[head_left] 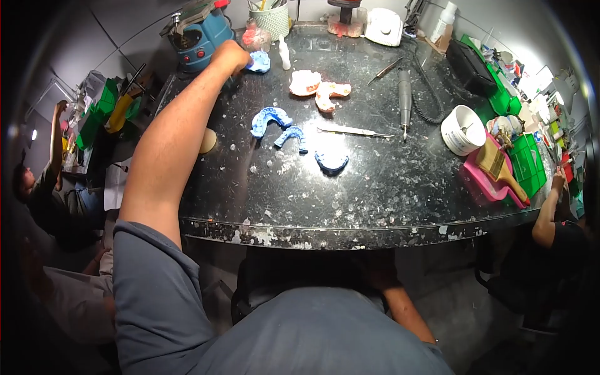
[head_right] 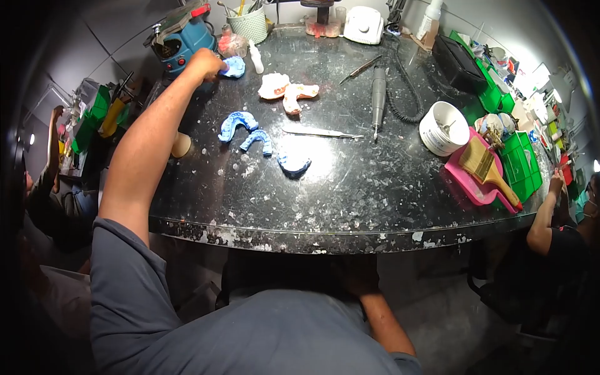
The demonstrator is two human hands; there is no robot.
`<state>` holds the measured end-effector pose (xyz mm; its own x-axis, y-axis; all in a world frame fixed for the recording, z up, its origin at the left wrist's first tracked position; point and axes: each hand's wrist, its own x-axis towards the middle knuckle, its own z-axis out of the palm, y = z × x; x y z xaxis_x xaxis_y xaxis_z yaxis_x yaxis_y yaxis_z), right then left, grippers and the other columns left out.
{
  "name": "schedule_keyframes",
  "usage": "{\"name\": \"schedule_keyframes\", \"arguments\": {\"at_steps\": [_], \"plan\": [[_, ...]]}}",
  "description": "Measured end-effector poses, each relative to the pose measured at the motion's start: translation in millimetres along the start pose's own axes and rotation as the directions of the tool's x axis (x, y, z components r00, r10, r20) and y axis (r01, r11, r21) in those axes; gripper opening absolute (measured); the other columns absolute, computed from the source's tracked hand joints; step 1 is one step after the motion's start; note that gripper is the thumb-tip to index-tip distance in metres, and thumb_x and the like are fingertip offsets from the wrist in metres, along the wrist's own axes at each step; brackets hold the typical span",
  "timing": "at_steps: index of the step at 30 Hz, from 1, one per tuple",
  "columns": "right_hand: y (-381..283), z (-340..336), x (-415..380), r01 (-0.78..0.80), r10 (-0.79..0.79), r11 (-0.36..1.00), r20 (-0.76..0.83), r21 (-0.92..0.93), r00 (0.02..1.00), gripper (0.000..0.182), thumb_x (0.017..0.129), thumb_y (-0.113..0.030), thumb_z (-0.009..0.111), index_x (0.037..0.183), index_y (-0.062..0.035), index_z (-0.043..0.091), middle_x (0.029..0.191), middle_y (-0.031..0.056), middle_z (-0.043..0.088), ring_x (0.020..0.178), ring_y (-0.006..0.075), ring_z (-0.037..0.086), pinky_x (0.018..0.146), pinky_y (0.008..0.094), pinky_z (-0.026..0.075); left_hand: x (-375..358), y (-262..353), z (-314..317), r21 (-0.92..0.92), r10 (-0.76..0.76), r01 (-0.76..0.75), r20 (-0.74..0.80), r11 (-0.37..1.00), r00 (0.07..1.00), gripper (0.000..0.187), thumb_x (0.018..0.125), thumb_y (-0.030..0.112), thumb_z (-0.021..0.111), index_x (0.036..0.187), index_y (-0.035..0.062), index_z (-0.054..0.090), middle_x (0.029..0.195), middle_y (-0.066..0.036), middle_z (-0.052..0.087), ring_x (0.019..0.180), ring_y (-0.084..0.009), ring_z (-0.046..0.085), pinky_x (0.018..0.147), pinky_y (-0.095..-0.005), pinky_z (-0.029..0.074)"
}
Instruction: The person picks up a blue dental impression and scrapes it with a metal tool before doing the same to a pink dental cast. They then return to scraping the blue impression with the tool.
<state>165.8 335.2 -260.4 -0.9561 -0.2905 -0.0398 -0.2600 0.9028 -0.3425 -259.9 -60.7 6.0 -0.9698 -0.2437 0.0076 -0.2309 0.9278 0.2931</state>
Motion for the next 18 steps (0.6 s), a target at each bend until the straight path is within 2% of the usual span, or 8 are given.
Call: {"name": "schedule_keyframes", "arguments": {"at_steps": [2, 5, 7, 9, 10, 12, 16, 18], "plan": [[-2, -7, 0, -0.029, 0.027, 0.999, 0.056, 0.031, 0.998, 0.065, 0.094, -0.047, 0.056, 0.143, -0.0042, 0.047, 0.147, 0.0262, 0.041, 0.137, 0.0464, 0.034, 0.114, 0.0587, 0.024, 5, -7, -2, -0.410, 0.008, -0.009, -0.005, 0.912, 1.000, 0.027, 0.078, 0.016, 0.077, 0.082, -0.0099, 0.069, 0.075, -0.014, 0.070, 0.059, -0.0231, 0.069, 0.048, -0.0323, 0.054], [0, -6, -4, -0.013, 0.013, 1.000, 0.040, -0.013, 0.999, 0.065, 0.094, -0.047, 0.056, 0.141, -0.0023, 0.048, 0.143, 0.0270, 0.045, 0.135, 0.0460, 0.038, 0.114, 0.0556, 0.027, -40, -7, -41, -0.618, 0.078, -0.139, -0.125, 0.774, 0.989, 0.025, 0.089, 0.012, 0.063, 0.078, -0.0101, 0.064, 0.072, -0.014, 0.068, 0.052, -0.0186, 0.068, 0.048, -0.0273, 0.056], [-3, -8, -2, 0.023, -0.026, 0.996, -0.032, -0.084, 0.999, 0.064, 0.094, -0.047, 0.056, 0.138, -0.0012, 0.051, 0.139, 0.0274, 0.049, 0.131, 0.0454, 0.043, 0.113, 0.0530, 0.030, -72, -17, -59, -0.817, 0.194, -0.258, -0.182, 0.516, 0.964, 0.026, 0.096, 0.014, 0.055, 0.099, -0.0124, 0.058, 0.097, -0.022, 0.068, 0.083, -0.0281, 0.074, 0.071, -0.0290, 0.064], [-13, -35, 3, -0.142, 0.069, 0.978, 0.404, 0.154, 0.912, 0.064, 0.097, -0.048, 0.054, 0.141, -0.0010, 0.047, 0.139, 0.0268, 0.050, 0.131, 0.0428, 0.045, 0.113, 0.0474, 0.033, -90, -40, -76, -0.967, 0.309, -0.151, -0.083, 0.204, 0.947, 0.041, 0.100, 0.018, 0.047, 0.121, -0.0175, 0.045, 0.115, -0.029, 0.064, 0.102, -0.0380, 0.069, 0.081, -0.0328, 0.064], [-24, -58, 7, -0.160, 0.087, 0.975, 0.402, 0.153, 0.911, 0.064, 0.097, -0.048, 0.054, 0.141, -0.0010, 0.047, 0.139, 0.0268, 0.050, 0.131, 0.0428, 0.045, 0.113, 0.0474, 0.033, -118, -38, -84, -0.992, 0.388, -0.105, -0.070, 0.069, 0.919, 0.044, 0.097, 0.015, 0.043, 0.125, -0.0188, 0.044, 0.120, -0.031, 0.061, 0.107, -0.0399, 0.067, 0.082, -0.0338, 0.064], [-64, -133, 29, -0.230, 0.105, 0.973, 0.896, -0.002, 0.432, 0.068, 0.096, -0.057, 0.052, 0.138, -0.0027, 0.053, 0.128, 0.0251, 0.061, 0.121, 0.0400, 0.057, 0.105, 0.0426, 0.043, -153, -48, -82, -0.997, 0.411, -0.070, -0.079, -0.037, 0.908, 0.051, 0.088, 0.004, 0.038, 0.135, -0.0155, 0.039, 0.129, -0.033, 0.055, 0.110, -0.0390, 0.064, 0.080, -0.0311, 0.064], [-104, -272, 76, -0.025, -0.562, 0.699, 0.571, 0.714, 0.599, 0.052, 0.095, -0.045, 0.064, 0.128, -0.0040, 0.063, 0.115, 0.0188, 0.070, 0.103, 0.0303, 0.069, 0.091, 0.0348, 0.053, -193, -42, -38, -0.844, 0.605, 0.378, 0.081, -0.381, 0.792, 0.057, 0.085, 0.004, 0.038, 0.140, -0.0130, 0.034, 0.138, -0.032, 0.047, 0.121, -0.0435, 0.057, 0.088, -0.0404, 0.063], [-112, -316, 115, 0.194, -0.580, 0.639, 0.301, 0.744, 0.757, 0.037, 0.092, -0.032, 0.071, 0.114, -0.0021, 0.071, 0.106, 0.0154, 0.073, 0.098, 0.0254, 0.071, 0.086, 0.0332, 0.054, -206, -17, -20, -0.702, 0.618, 0.500, 0.108, -0.508, 0.779, 0.054, 0.085, 0.008, 0.038, 0.134, -0.0142, 0.040, 0.136, -0.033, 0.049, 0.123, -0.0463, 0.054, 0.088, -0.0421, 0.062]]}}
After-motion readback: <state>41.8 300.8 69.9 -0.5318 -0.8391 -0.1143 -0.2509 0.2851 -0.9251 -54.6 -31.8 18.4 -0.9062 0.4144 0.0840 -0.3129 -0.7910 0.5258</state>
